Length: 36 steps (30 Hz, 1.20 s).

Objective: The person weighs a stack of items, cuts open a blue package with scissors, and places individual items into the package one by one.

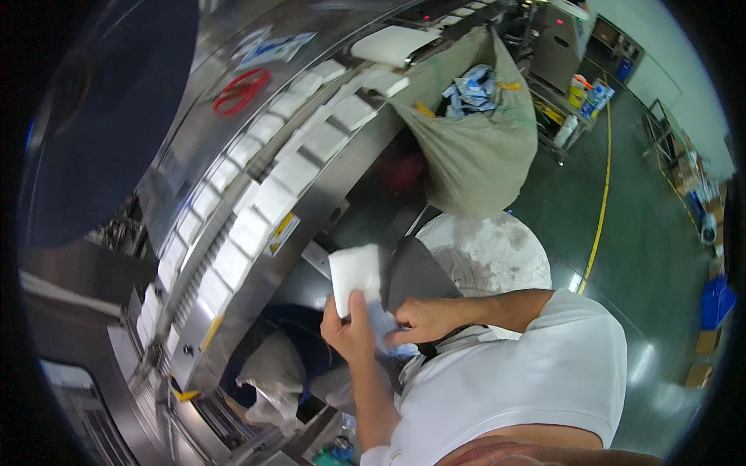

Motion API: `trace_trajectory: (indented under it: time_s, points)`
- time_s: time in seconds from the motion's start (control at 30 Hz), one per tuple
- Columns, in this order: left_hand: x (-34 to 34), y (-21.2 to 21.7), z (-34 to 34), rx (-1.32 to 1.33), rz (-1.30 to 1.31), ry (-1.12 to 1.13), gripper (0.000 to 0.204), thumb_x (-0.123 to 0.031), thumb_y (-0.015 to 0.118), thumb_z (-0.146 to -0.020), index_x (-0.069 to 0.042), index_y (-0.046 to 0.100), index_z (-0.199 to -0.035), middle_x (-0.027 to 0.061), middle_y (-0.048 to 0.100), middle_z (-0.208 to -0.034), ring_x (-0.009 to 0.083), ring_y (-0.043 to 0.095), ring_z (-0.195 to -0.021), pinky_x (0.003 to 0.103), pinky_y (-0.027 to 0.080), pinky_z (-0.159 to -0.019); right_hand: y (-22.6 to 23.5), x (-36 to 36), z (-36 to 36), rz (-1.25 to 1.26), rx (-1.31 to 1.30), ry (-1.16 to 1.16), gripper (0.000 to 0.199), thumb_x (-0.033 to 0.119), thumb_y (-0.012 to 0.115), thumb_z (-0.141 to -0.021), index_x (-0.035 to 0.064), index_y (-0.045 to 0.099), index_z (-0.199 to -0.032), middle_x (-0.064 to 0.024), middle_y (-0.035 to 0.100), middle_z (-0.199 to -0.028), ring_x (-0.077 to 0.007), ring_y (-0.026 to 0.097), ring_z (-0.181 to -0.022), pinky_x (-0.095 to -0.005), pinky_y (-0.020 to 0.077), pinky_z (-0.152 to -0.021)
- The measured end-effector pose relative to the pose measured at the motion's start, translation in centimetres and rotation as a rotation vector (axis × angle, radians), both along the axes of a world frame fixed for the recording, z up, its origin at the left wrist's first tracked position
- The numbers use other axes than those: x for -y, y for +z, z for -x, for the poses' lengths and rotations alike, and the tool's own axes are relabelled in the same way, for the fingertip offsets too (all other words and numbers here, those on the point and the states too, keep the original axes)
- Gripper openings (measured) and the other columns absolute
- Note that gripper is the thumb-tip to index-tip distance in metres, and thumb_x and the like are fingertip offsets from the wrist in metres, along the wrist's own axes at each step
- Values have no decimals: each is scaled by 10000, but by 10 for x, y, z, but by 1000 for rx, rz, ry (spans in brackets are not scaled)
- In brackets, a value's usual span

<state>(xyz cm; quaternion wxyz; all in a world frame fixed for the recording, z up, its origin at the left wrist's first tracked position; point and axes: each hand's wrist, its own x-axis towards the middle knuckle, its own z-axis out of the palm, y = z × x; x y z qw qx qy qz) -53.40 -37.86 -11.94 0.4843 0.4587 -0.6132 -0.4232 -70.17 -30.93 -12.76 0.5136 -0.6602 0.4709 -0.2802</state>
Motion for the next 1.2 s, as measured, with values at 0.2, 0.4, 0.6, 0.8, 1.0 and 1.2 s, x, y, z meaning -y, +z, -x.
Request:
trace_trajectory:
  time_s: [0.2, 0.4, 0.6, 0.8, 1.0, 1.2]
  points:
    - [7, -2, -43, -194, -88, 128, 239, -191, 683, -1016, 44, 665, -1053, 86, 686, -790, 97, 560, -536, 235, 430, -488, -3, 35, 137, -89, -271, -156, 547, 456, 608, -1055, 16, 672, -735, -53, 605, -642, -110, 544, -617, -328, 444, -544]
    - [-35, -16, -77, -75, -227, 72, 237, -222, 728, -1000, 8, 687, -965, -21, 601, -705, 45, 494, -568, 219, 386, -522, -28, 156, 395, 895, -486, -1572, 418, 308, 649, -1028, -52, 577, -830, -202, 680, -780, -325, 618, -620, -466, 476, -582]
    - [-56, -25, -58, -69, -374, 36, 174, -134, 732, -955, 34, 727, -995, -15, 646, -744, 44, 530, -628, 218, 399, -554, -108, 198, 423, 1, -972, -711, 559, 505, 485, -1064, 21, 707, -1236, -283, 717, -1044, -467, 679, -987, -557, 519, -916]
    - [-51, -13, -62, 29, -380, -16, 172, -131, 722, -940, 38, 729, -973, -11, 645, -730, 46, 524, -611, 231, 392, -541, -111, 114, 423, 236, -1359, -424, 497, 420, 425, -1092, 81, 784, -1034, -231, 698, -818, -434, 697, -812, -518, 573, -767]
    - [-37, -3, -51, 76, -311, -194, 256, -200, 729, -985, 36, 671, -903, 26, 616, -689, 70, 538, -562, 238, 409, -503, -52, 68, 400, 204, -1417, -578, 348, 321, 491, -1070, 88, 742, -1005, -197, 710, -829, -431, 692, -760, -514, 568, -734]
    - [-17, 14, -45, 125, -234, -380, 232, -178, 787, -932, 30, 740, -1022, 46, 679, -741, 78, 592, -617, 250, 450, -556, 5, 83, 271, 706, -953, -635, 308, 272, 698, -984, 5, 677, -1136, -194, 720, -1109, -391, 681, -1061, -455, 557, -904]
